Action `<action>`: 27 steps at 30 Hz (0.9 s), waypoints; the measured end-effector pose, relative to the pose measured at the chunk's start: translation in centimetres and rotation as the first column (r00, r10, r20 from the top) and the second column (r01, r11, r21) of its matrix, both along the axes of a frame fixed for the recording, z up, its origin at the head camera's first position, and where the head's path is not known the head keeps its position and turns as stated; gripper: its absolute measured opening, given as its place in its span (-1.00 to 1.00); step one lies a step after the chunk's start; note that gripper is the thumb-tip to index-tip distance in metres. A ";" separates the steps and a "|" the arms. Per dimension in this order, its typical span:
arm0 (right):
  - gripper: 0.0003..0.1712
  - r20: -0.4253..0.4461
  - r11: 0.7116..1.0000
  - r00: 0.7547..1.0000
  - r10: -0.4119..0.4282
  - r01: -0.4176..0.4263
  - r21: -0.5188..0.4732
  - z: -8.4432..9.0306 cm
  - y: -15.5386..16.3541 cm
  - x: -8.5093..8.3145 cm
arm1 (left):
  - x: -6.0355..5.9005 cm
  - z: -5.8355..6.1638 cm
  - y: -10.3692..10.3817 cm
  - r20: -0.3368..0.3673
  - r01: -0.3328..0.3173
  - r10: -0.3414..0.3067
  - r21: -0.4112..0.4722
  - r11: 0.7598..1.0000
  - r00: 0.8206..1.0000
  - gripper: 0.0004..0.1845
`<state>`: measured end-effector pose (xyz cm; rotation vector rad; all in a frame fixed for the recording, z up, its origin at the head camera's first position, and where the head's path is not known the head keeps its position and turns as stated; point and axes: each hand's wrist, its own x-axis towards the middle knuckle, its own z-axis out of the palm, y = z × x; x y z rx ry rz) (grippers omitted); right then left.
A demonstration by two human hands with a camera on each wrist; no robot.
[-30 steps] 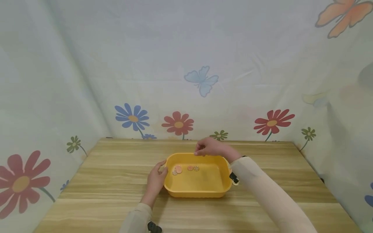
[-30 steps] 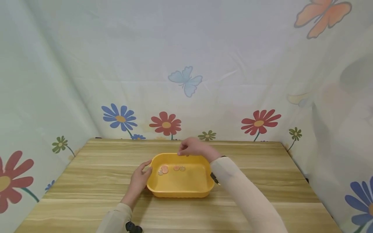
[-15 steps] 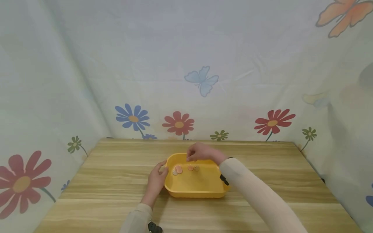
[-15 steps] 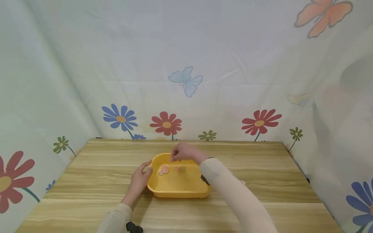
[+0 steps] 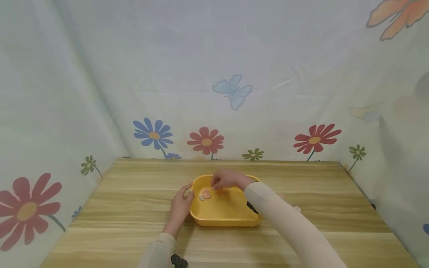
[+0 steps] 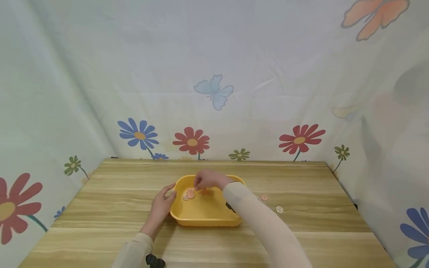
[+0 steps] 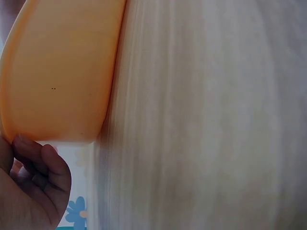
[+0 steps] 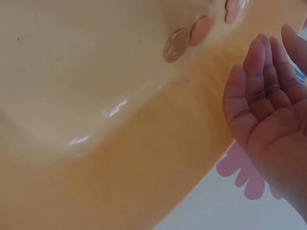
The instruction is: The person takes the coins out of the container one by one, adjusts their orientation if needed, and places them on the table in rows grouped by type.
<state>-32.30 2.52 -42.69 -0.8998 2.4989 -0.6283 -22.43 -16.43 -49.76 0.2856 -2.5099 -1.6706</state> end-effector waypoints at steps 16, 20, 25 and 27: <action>-0.77 0.038 0.993 0.995 -0.097 0.099 -0.061 -3.5 -1.6 -0.1 | -0.1 -0.1 -0.2 -0.014 -0.005 0.005 -0.020 1.000 1.000 -0.52; -0.75 0.007 0.991 0.995 -0.099 0.099 -0.091 -4.1 -1.9 0.1 | 0.0 -0.1 -0.2 -0.026 -0.004 0.004 -0.023 1.000 1.000 -0.53; -0.82 0.009 0.984 0.995 -0.104 0.104 -0.145 -4.8 -2.1 0.4 | -0.1 -0.2 -0.1 -0.026 -0.005 0.005 -0.013 1.000 1.000 -0.53; -0.84 -0.001 0.983 0.995 -0.104 0.103 -0.152 -4.8 -2.1 0.5 | -0.1 -0.3 -0.1 -0.027 -0.010 0.009 -0.012 1.000 1.000 -0.53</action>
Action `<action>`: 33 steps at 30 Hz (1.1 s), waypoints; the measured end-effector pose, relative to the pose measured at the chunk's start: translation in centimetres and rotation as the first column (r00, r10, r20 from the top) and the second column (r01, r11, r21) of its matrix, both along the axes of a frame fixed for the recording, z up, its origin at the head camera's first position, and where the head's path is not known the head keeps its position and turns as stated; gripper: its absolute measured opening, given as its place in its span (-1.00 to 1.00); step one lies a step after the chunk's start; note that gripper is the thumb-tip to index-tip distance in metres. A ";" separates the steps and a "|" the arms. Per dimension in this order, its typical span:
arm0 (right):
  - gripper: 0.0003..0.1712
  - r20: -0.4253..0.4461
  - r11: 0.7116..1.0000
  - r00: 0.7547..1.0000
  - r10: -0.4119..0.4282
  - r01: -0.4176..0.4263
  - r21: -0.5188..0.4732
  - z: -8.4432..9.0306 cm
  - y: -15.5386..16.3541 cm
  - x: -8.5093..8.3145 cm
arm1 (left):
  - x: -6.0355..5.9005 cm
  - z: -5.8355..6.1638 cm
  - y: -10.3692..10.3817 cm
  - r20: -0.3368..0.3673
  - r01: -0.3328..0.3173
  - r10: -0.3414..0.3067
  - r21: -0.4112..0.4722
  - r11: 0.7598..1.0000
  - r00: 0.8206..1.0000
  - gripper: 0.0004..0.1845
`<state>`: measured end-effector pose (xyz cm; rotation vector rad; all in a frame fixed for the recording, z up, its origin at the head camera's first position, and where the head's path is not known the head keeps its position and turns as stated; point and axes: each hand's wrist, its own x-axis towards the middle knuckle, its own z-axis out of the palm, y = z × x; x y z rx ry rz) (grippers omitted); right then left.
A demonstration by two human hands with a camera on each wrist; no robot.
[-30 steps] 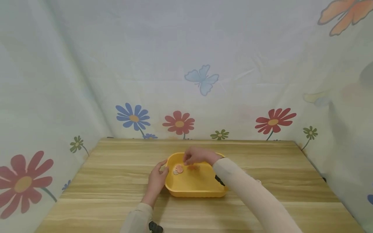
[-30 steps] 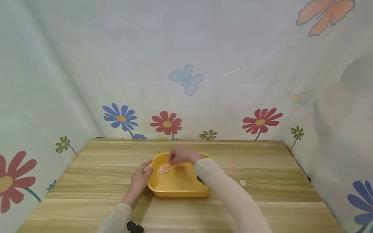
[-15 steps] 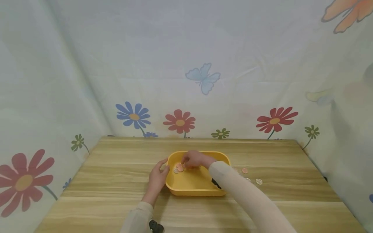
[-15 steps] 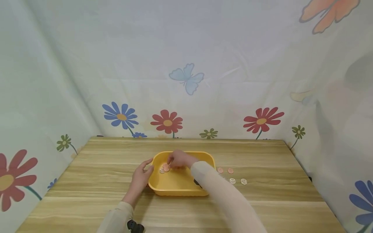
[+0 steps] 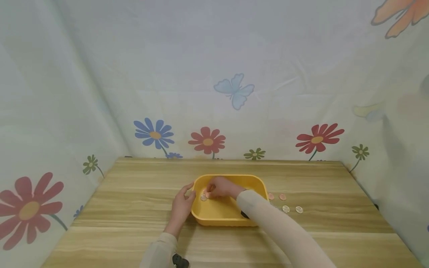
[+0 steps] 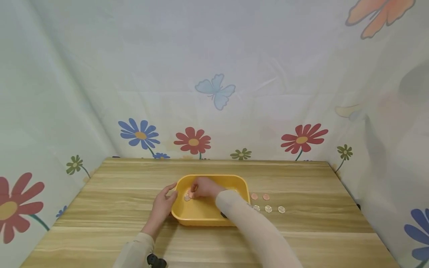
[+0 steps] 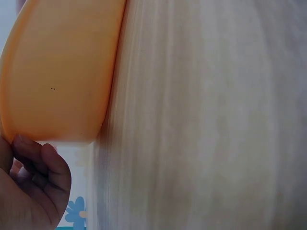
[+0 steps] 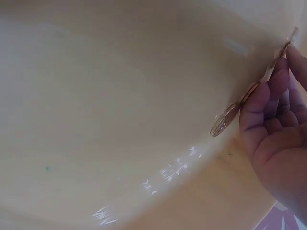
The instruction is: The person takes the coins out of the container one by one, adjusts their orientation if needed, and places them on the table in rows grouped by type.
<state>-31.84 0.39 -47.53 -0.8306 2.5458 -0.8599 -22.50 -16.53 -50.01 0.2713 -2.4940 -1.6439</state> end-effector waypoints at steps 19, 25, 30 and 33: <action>-0.79 -0.082 0.994 0.995 0.055 -0.046 0.102 0.0 0.2 -0.4 | 0.0 -0.3 0.3 -0.017 -0.001 0.001 0.005 1.000 1.000 -0.53; -0.80 -0.090 0.989 0.992 0.084 -0.072 0.131 0.7 0.2 -0.5 | 0.0 -0.2 0.2 -0.028 -0.020 0.020 -0.013 1.000 0.999 -0.54; -0.83 -0.062 0.990 0.994 0.084 -0.076 0.122 1.3 0.3 -0.5 | -0.1 -0.2 0.2 -0.019 -0.013 0.013 -0.008 1.000 1.000 -0.54; -0.83 -0.019 0.992 0.997 0.071 -0.069 0.103 1.9 0.4 -0.3 | 0.0 -0.2 0.1 -0.014 -0.004 0.004 -0.003 1.000 1.000 -0.54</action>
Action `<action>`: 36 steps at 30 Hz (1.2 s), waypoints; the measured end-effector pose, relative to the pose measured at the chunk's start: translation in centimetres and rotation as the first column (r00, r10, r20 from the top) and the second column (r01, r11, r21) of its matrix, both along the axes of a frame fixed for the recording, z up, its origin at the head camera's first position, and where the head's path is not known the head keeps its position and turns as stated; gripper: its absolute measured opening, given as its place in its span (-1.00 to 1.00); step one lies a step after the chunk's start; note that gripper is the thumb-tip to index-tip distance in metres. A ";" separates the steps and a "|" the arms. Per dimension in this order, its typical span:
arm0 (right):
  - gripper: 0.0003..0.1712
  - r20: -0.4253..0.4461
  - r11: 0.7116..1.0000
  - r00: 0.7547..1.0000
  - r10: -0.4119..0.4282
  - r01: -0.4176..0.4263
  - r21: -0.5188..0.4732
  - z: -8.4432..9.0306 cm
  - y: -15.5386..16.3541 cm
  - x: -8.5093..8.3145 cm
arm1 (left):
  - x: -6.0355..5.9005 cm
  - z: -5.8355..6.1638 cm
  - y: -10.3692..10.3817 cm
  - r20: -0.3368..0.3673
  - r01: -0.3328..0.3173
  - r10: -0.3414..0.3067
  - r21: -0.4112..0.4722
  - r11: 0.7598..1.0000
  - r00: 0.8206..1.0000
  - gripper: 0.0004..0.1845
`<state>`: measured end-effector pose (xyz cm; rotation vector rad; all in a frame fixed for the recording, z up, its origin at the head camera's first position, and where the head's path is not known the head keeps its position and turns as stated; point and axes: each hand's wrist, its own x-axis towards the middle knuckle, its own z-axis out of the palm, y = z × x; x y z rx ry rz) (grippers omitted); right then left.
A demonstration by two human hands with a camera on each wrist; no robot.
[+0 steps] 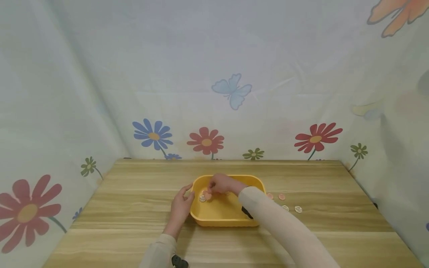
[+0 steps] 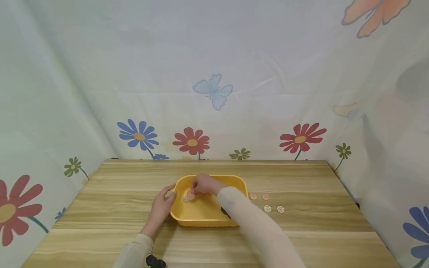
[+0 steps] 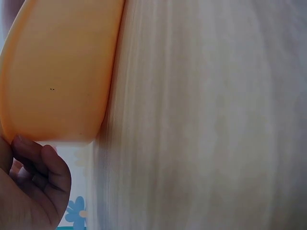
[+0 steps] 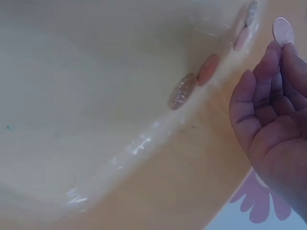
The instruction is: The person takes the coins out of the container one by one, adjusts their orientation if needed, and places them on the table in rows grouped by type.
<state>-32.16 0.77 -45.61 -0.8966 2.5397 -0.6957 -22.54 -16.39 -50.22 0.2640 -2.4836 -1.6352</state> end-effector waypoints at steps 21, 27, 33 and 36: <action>-0.81 -0.005 0.995 0.998 0.068 -0.068 -0.068 5.2 2.3 1.2 | 0.0 0.3 -0.2 0.014 -0.001 0.001 -0.009 1.000 1.000 -0.53; -0.80 -0.038 0.994 0.998 0.057 -0.060 -0.091 6.2 3.9 1.9 | 0.1 0.4 -0.1 0.016 0.001 -0.001 -0.006 1.000 1.000 -0.54; -0.81 -0.043 0.993 0.999 0.031 -0.035 -0.114 6.5 5.9 2.3 | 0.2 0.4 0.0 0.014 0.005 -0.005 -0.001 1.000 1.000 -0.53; -0.83 -0.024 0.991 1.000 0.013 -0.016 -0.131 6.4 6.9 2.5 | 0.2 0.4 0.0 0.011 0.006 -0.006 0.001 1.000 1.000 -0.53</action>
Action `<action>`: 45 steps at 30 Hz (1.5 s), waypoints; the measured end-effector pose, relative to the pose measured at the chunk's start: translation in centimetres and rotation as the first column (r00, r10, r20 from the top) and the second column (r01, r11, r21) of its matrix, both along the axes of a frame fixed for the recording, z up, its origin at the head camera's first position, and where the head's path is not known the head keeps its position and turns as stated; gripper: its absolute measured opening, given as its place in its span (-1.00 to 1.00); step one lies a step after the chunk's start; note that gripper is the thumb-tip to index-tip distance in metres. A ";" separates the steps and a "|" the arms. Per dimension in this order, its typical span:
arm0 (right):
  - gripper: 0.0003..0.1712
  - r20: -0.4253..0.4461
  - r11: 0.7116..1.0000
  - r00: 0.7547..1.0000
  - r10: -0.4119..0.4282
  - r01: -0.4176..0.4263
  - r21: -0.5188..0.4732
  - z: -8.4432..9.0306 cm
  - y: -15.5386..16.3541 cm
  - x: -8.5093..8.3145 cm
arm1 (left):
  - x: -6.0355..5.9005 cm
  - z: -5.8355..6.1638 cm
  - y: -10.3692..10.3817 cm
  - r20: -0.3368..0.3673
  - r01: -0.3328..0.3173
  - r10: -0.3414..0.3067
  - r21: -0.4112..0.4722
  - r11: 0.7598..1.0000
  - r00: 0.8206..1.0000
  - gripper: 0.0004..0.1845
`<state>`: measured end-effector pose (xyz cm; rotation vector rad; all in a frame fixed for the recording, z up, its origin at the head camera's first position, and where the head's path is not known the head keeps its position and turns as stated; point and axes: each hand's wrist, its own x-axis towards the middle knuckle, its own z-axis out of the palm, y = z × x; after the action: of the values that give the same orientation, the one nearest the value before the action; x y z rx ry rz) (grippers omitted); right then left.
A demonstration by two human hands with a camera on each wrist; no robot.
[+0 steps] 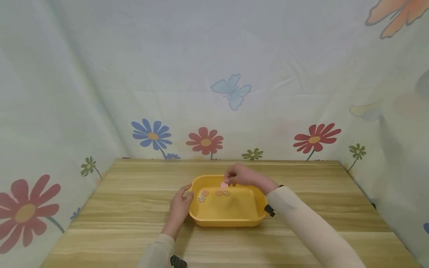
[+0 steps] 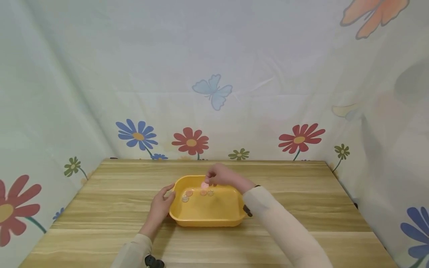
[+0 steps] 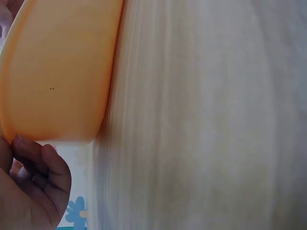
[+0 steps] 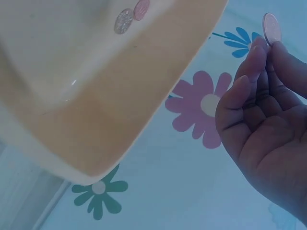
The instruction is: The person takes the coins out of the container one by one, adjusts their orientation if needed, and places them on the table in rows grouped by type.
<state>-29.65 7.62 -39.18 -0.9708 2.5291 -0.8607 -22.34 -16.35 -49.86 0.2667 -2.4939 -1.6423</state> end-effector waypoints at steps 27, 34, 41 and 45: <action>-0.85 0.043 0.991 0.991 -0.127 0.129 -0.045 -2.2 6.5 2.4 | -0.1 0.1 0.1 0.011 -0.003 0.003 0.000 1.000 1.000 -0.53; -0.85 0.078 0.984 0.985 -0.153 0.160 -0.084 -2.4 8.2 2.5 | -0.1 0.0 0.0 0.008 -0.004 0.004 0.005 1.000 1.000 -0.54; -0.83 0.100 0.973 0.973 -0.206 0.215 -0.090 -2.9 10.4 2.9 | -0.1 -0.1 0.0 0.010 0.003 -0.003 0.009 1.000 1.000 -0.54; -0.82 0.103 0.965 0.966 -0.239 0.248 -0.086 -3.3 11.8 3.1 | -0.1 -0.3 -0.1 0.015 0.005 -0.005 0.022 1.000 1.000 -0.53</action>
<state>-26.52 19.38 -42.45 -0.6371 2.5829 -1.0823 -22.44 -16.43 -50.21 0.2766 -2.4913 -1.6765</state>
